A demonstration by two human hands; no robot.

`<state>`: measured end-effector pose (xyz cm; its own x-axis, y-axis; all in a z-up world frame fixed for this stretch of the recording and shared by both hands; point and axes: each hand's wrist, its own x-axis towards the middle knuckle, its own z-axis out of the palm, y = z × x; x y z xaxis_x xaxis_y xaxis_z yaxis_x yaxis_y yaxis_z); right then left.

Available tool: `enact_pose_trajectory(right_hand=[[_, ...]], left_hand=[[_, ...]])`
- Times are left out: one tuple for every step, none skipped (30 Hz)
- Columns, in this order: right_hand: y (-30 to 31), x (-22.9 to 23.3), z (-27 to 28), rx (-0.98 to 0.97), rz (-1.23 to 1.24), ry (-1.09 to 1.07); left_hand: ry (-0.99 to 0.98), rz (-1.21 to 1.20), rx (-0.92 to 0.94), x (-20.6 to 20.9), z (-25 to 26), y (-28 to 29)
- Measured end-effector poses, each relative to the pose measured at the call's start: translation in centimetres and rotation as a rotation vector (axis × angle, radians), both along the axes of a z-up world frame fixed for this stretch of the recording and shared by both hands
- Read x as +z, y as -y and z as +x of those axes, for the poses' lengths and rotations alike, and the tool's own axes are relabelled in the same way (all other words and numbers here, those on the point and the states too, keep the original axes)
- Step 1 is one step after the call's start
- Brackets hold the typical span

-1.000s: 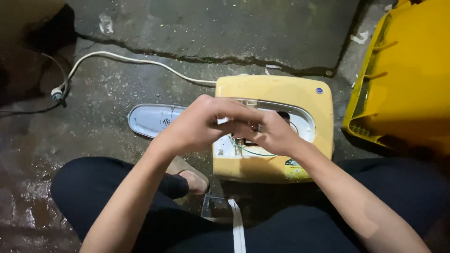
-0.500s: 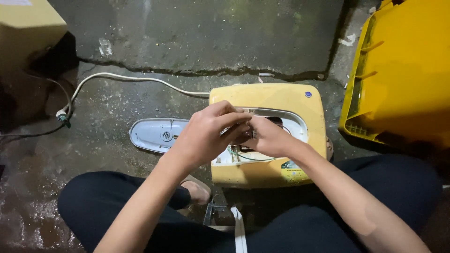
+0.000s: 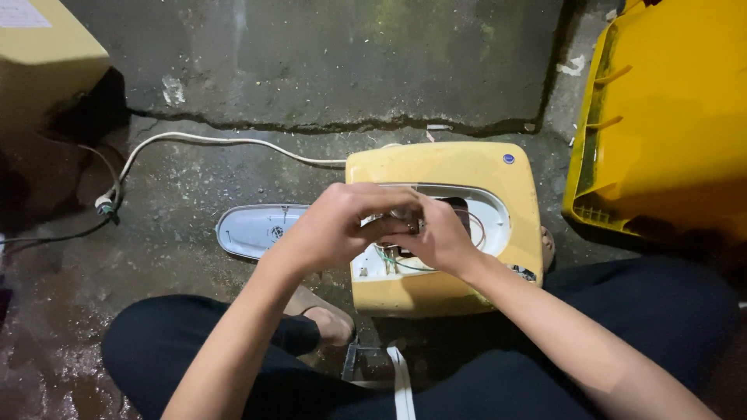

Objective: The person is performing maintenance or repair on a small appliance, using a screwdriver to remove internal screws and manually adjusting the wiring and internal components.

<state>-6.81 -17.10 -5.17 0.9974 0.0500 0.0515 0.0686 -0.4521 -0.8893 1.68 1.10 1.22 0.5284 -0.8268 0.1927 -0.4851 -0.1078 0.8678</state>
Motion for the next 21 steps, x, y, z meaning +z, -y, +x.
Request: enact_pose_trajectory(right_hand=[[0.2,0.0,0.2,0.0,0.0,0.005],[0.4,-0.2,0.4,0.039,0.084,-0.055],[0.5,-0.4,0.3,0.077,0.171,-0.122],[1.0,0.1,0.3,0.077,0.173,-0.123],[1.3,0.5,0.3,0.162,0.159,-0.175],[1.6,0.9,0.4,0.247,0.145,-0.227],[2.1,-0.4,0.4,0.248,0.146,-0.229],[2.5,-1.6,0.5,0.219,0.097,-0.255],[2.8,-3.0,0.7,0.191,0.048,-0.278],[2.3,-2.2,0.8,0.194,0.049,-0.278],[1.7,-1.4,0.9,0.179,0.053,-0.264],[1.2,-0.7,0.9,0.164,0.056,-0.249],[0.9,-0.6,0.8,0.164,0.058,-0.249],[0.7,-0.6,0.7,0.168,0.031,-0.225],[0.4,-0.6,0.6,0.172,0.003,-0.203],[0.3,-0.9,0.5,0.173,0.003,-0.204],[0.3,-1.1,0.3,0.163,-0.029,-0.184],[0.2,-1.3,0.2,0.153,-0.062,-0.164],[0.1,-1.3,0.2,0.153,-0.063,-0.162],[-0.1,-1.2,0.2,0.109,-0.019,-0.162],[-0.3,-1.2,0.3,0.065,0.025,-0.161]], left_hand=[[0.005,0.0,0.0,0.0,0.2,-0.1],[-0.059,0.01,-0.059,0.0,0.4,-0.1],[-0.129,0.022,-0.119,-0.2,0.3,-0.3],[-0.13,0.024,-0.118,0.5,0.4,-0.2],[-0.151,0.046,-0.123,1.2,0.5,-0.3],[-0.173,0.069,-0.128,1.9,0.6,-0.3],[-0.174,0.069,-0.127,1.9,0.6,-0.5],[-0.117,0.091,-0.095,1.9,0.6,-0.6],[-0.058,0.115,-0.061,2.0,0.7,-0.9],[-0.058,0.117,-0.058,1.4,0.4,-0.9],[0.047,0.153,0.047,0.8,0.0,-1.0],[0.153,0.189,0.151,0.3,-0.4,-1.0],[0.154,0.191,0.151,0.0,-0.8,-1.0],[0.151,0.24,0.254,-0.3,-1.2,-1.0],[0.146,0.287,0.358,-0.7,-1.7,-1.1],[0.145,0.288,0.359,-0.4,-1.7,-1.2],[0.122,0.247,0.357,-0.2,-1.7,-1.3],[0.1,0.206,0.356,0.1,-1.7,-1.4],[0.101,0.205,0.356,0.7,-1.7,-1.3],[0.033,0.142,0.28,1.4,-1.7,-1.3],[-0.035,0.08,0.204,2.1,-1.7,-1.3]])
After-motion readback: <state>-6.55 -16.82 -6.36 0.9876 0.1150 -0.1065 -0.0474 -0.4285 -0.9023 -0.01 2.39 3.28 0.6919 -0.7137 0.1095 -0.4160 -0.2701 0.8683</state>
